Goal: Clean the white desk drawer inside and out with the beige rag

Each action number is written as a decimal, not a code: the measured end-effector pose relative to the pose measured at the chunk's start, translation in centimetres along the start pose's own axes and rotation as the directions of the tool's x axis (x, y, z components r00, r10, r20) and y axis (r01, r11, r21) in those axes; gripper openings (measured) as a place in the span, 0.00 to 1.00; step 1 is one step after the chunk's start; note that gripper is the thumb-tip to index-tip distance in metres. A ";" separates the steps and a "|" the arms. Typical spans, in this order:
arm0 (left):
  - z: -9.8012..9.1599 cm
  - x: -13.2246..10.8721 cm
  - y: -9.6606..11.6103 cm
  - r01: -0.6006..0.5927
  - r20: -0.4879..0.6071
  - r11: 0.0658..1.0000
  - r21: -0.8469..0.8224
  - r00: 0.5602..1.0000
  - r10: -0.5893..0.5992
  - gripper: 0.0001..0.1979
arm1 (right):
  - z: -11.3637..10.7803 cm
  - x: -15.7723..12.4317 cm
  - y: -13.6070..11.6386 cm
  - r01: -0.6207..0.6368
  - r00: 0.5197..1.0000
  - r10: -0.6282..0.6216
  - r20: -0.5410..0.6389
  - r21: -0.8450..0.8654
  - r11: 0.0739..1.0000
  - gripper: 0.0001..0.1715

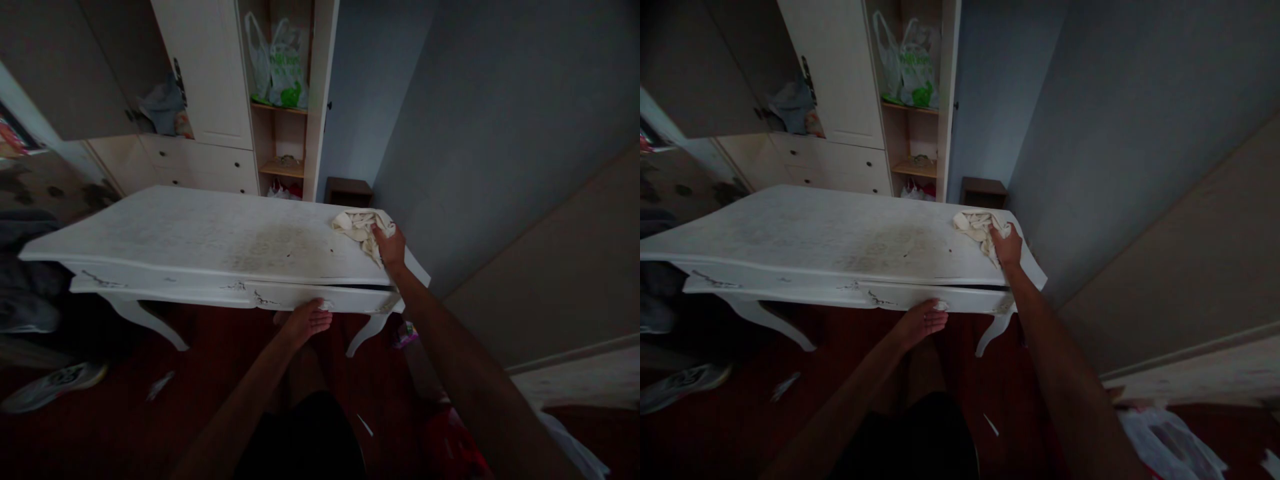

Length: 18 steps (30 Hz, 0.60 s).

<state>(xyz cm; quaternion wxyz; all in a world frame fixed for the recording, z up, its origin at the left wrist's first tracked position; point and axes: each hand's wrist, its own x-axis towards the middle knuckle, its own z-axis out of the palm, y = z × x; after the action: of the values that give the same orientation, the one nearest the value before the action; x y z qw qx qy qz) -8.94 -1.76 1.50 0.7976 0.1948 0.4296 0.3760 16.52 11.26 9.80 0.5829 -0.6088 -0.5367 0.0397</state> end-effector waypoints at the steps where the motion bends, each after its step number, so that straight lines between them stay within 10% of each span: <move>1: 0.0 -0.5 -0.5 -0.008 -0.022 1.000 0.017 1.000 0.008 0.09 | 0.0 0.0 0.0 0.003 1.000 -0.003 -0.001 0.001 1.000 0.29; 18: -1.2 -10.4 -11.0 -0.039 -0.110 0.996 0.077 0.993 0.048 0.32 | -0.2 -0.2 -0.4 -0.021 1.000 0.021 0.005 -0.026 0.999 0.30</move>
<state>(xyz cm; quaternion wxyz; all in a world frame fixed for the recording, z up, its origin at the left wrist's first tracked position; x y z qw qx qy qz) -8.82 -16.81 -0.55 0.7560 0.2124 0.4829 0.3874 16.32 10.82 10.08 0.5733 -0.6216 -0.5323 0.0405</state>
